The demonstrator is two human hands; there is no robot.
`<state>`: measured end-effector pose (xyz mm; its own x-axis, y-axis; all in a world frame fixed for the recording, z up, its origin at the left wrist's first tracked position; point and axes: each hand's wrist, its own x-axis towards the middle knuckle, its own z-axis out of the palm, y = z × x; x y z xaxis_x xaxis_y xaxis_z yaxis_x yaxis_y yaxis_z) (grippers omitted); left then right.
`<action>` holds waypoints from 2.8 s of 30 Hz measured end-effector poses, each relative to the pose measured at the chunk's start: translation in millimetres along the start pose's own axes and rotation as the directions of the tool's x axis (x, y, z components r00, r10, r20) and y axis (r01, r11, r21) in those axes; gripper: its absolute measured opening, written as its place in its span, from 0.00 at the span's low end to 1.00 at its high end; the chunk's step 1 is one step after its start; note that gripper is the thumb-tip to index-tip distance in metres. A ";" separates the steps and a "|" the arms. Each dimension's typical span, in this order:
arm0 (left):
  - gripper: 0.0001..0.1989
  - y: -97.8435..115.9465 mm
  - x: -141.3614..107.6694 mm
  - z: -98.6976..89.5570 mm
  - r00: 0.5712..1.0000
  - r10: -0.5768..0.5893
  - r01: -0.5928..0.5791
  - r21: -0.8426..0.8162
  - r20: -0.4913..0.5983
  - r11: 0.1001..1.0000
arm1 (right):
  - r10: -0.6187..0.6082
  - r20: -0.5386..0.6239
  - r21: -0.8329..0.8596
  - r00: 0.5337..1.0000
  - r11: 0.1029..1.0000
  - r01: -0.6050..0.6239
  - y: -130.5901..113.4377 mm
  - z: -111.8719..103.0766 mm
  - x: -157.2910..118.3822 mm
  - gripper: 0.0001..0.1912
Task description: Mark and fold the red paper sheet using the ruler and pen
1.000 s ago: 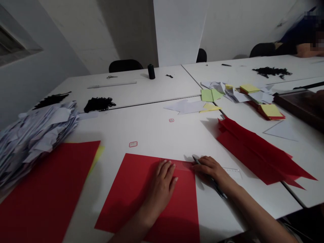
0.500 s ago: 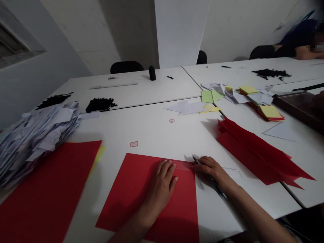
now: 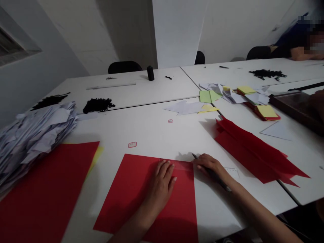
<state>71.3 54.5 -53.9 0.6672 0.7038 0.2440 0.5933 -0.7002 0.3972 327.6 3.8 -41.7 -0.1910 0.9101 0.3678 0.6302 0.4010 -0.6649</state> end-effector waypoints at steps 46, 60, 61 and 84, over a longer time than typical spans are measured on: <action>0.18 -2.7 0.9 4.2 1.000 -0.001 0.001 0.011 0.020 1.000 | 0.523 0.020 0.684 0.852 0.615 -0.393 15.8 28.7 65.9 0.17; 0.17 -11.2 21.8 -1.8 1.000 0.014 -0.014 -0.041 -0.014 0.999 | -0.003 0.078 -0.102 0.997 0.995 0.011 0.3 -6.7 16.6 0.12; 0.17 -13.5 25.2 -4.7 1.000 0.012 -0.012 -0.050 -0.007 0.999 | -0.029 0.111 -0.165 0.993 0.985 0.048 1.5 -5.0 13.4 0.13; 0.22 -25.4 25.4 -43.8 0.939 0.066 -0.093 0.064 0.336 0.994 | 0.410 -0.059 -0.624 0.910 0.697 -0.354 8.6 -21.2 31.7 0.20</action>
<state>53.4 95.5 -19.0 0.8174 0.5745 -0.0423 0.5565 -0.7685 0.3157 343.0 33.9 -22.0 0.1286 0.9866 0.1006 0.9762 -0.1081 -0.1878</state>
